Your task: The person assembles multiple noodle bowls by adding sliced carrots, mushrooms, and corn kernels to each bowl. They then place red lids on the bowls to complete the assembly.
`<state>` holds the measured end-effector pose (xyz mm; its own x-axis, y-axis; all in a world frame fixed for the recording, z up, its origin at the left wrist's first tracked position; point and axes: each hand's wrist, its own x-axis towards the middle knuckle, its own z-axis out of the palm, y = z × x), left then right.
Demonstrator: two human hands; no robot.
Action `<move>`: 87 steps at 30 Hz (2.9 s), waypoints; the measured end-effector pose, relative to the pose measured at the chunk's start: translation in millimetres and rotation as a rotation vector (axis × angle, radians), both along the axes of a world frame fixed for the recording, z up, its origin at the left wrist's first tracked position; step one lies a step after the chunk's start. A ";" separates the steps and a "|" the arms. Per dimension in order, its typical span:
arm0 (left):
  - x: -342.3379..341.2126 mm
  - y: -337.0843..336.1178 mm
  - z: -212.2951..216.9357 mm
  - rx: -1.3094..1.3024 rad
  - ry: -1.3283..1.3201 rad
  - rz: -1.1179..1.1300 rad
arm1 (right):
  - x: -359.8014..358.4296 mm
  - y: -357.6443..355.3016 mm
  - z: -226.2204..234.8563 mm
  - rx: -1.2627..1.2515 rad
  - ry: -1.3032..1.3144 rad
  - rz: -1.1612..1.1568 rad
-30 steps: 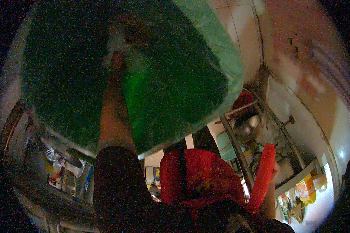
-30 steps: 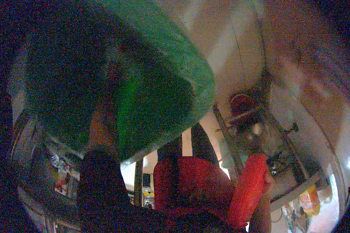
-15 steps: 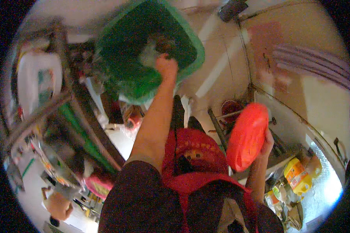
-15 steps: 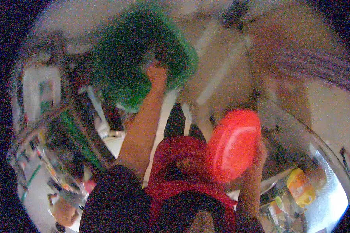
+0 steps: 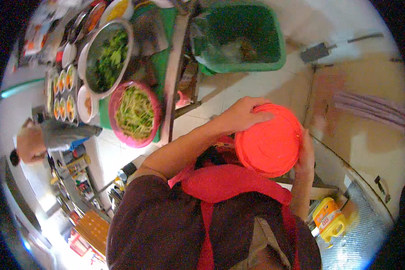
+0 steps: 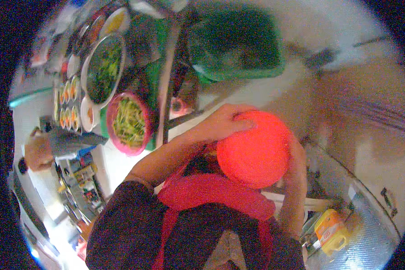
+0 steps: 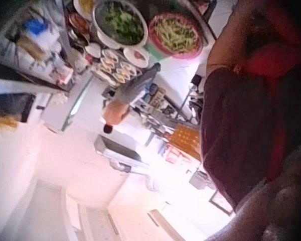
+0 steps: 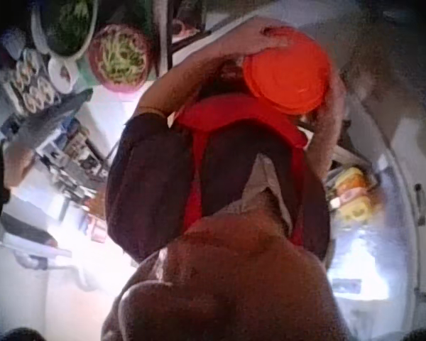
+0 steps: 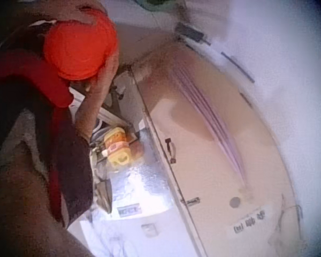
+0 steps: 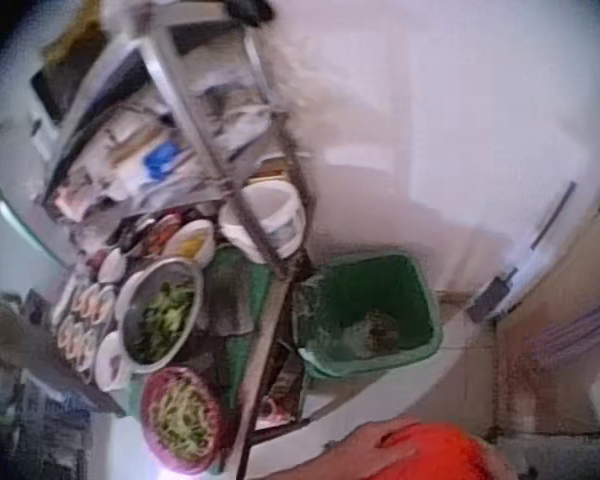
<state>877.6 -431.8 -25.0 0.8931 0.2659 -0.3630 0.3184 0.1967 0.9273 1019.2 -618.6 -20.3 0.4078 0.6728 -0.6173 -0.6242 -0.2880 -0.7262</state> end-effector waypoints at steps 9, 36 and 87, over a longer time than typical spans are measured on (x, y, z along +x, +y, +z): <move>-157.9 -21.6 33.9 0.229 -0.205 0.343 | -104.2 74.5 34.3 0.277 0.137 0.470; -597.5 -27.8 107.6 0.207 0.147 1.530 | -559.2 280.6 11.1 0.449 0.082 1.567; -920.7 346.2 94.8 0.197 -0.122 0.997 | -773.9 403.4 78.0 0.557 -1.145 1.214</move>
